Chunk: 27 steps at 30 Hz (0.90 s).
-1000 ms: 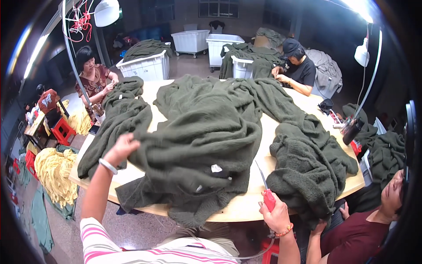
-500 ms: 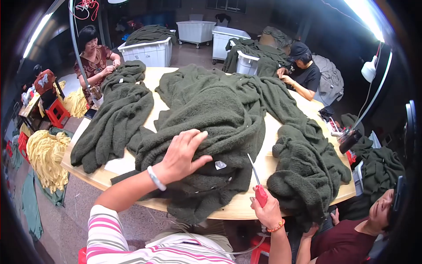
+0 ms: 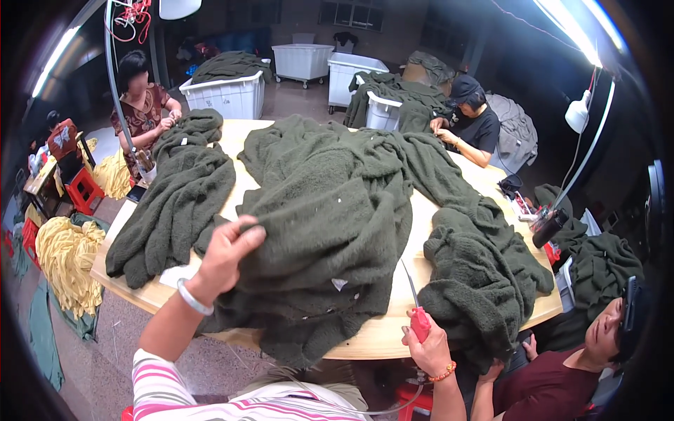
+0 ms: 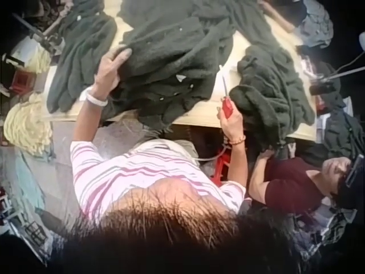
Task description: Trim excess threads from olive green sweaters using scissors.
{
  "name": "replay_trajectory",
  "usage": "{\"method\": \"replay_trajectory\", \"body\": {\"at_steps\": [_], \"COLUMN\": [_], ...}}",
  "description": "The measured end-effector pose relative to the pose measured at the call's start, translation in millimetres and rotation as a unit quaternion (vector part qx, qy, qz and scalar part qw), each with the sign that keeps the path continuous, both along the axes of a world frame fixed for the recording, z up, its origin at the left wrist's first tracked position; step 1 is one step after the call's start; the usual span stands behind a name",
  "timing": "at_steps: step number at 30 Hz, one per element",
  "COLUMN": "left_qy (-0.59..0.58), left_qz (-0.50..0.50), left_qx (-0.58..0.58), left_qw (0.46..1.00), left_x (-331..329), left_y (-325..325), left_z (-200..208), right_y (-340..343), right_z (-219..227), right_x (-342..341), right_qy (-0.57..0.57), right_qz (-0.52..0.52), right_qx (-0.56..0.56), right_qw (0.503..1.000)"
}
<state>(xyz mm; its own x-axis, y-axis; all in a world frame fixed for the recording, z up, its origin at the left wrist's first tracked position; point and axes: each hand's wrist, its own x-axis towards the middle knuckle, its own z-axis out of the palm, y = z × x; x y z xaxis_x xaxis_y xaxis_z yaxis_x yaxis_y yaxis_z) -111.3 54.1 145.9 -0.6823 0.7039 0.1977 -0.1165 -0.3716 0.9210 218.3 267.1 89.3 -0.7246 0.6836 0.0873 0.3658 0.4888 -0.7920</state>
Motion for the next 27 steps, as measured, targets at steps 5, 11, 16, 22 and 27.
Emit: {"method": "replay_trajectory", "body": {"at_steps": [5,11,16,22,27], "left_qy": [-0.085,-0.082,-0.150,-0.179,-0.200], "left_qz": [-0.151,-0.144,-0.165,-0.159,-0.190], "left_qx": [-0.149,-0.175,-0.099,-0.073,-0.049], "left_qw": [0.973,0.970,0.970,0.968,0.960], "left_x": [24,22,24,36,38], "left_y": [-22,-5,11,28,23], "left_z": [-41,-46,-59,-105,-107], "right_y": [-5,-23,-45,-73,-70], "right_z": [-3,12,34,48,49], "right_x": [-11,-11,-11,-25,-27], "right_qy": [0.003,-0.012,-0.020,-0.212,-0.204], "right_qz": [0.028,0.056,0.094,0.228,0.181], "right_qx": [0.012,0.060,0.109,0.127,0.160], "right_qw": [1.000,0.997,0.989,0.942,0.949]}}
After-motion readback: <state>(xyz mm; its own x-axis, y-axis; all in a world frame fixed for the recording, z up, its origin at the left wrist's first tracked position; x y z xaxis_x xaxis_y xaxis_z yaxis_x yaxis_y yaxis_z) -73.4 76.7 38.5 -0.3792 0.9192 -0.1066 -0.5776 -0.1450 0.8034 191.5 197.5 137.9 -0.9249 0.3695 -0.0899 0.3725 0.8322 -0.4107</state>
